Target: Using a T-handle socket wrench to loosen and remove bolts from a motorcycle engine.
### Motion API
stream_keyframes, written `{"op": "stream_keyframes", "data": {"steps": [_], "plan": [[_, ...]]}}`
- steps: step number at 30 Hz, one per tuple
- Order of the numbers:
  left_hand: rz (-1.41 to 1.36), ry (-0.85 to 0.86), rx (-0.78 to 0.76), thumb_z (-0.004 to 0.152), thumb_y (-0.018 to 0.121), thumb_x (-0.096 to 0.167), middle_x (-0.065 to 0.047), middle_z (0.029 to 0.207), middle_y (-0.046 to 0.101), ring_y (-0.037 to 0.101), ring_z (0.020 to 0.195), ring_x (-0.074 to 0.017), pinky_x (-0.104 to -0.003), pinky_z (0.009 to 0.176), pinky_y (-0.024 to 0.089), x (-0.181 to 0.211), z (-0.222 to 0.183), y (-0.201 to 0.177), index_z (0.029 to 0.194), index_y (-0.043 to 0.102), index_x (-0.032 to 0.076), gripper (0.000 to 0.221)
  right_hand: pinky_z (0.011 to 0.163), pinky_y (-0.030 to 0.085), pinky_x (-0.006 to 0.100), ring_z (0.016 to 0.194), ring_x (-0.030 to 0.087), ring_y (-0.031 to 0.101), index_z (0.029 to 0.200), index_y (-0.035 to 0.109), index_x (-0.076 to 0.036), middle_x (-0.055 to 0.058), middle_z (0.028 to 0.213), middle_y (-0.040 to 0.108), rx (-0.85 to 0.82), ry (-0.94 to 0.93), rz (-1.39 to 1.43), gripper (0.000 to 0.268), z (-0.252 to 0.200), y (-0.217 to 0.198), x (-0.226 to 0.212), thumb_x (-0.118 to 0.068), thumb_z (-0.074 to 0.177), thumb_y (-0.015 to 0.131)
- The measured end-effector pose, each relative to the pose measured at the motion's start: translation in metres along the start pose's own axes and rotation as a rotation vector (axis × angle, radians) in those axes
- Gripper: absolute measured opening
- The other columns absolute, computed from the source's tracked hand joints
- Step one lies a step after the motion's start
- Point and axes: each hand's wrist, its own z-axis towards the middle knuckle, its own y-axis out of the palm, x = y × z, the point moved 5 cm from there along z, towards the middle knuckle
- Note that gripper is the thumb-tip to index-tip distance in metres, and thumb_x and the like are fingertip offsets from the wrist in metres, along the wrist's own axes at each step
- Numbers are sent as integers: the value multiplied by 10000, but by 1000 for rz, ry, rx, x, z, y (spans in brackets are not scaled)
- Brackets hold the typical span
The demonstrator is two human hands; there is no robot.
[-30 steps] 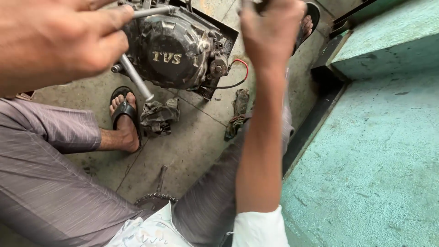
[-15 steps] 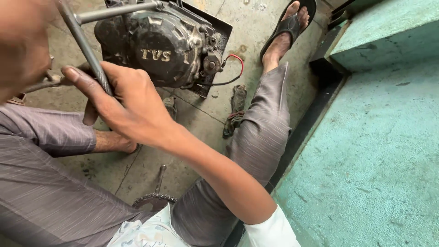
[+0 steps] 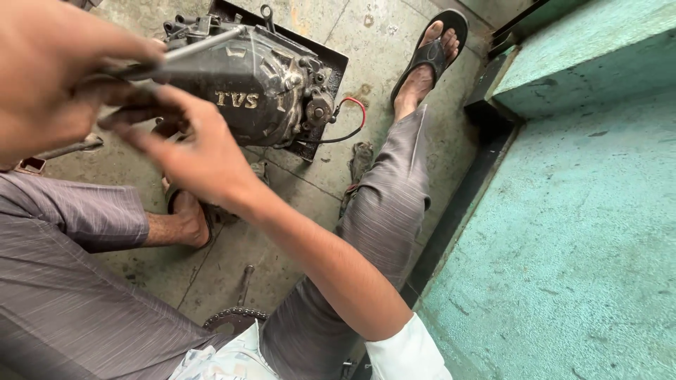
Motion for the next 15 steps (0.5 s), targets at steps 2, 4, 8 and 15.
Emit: {"op": "stream_keyframes", "data": {"steps": [2, 4, 8, 15], "plan": [[620, 187, -72, 879, 636, 113, -184, 1256, 706, 716, 1140, -260, -367, 930, 622, 3, 6, 2, 1154, 697, 84, 284, 720, 587, 312, 796, 142, 704, 1261, 659, -43, 100, 1056, 753, 81, 176, 299, 260, 6, -10, 14, -210, 1063, 635], [1245, 363, -142, 857, 672, 269, -140, 1335, 700, 708, 1221, -219, -354, 987, 607, 4, 10, 5, 1100, 735, 150, 278, 648, 565, 317, 766, 163, 685, 1322, 621, -11, 135, 1093, 727, 149, 350, 607, 308, 9, -12, 28, -134, 1041, 590], [1527, 690, -131, 850, 546, 420, -93, 1349, 687, 650, 1293, -238, -393, 1149, 506, 24, 13, -2, 1045, 715, 216, 329, 628, 550, 310, 742, 158, 665, 1257, 616, -12, 94, 1007, 691, 266, 375, 938, 234, 19, -21, 34, -155, 1085, 548], [1314, 780, -189, 774, 705, 80, -189, 1505, 498, 509, 1394, -286, -433, 1206, 404, 26, 4, -7, 1139, 624, 75, 374, 599, 514, 256, 710, 98, 618, 1110, 613, -51, 12, 864, 622, 206, 402, 1080, 249, 29, -10, 66, -294, 1141, 656]]}}
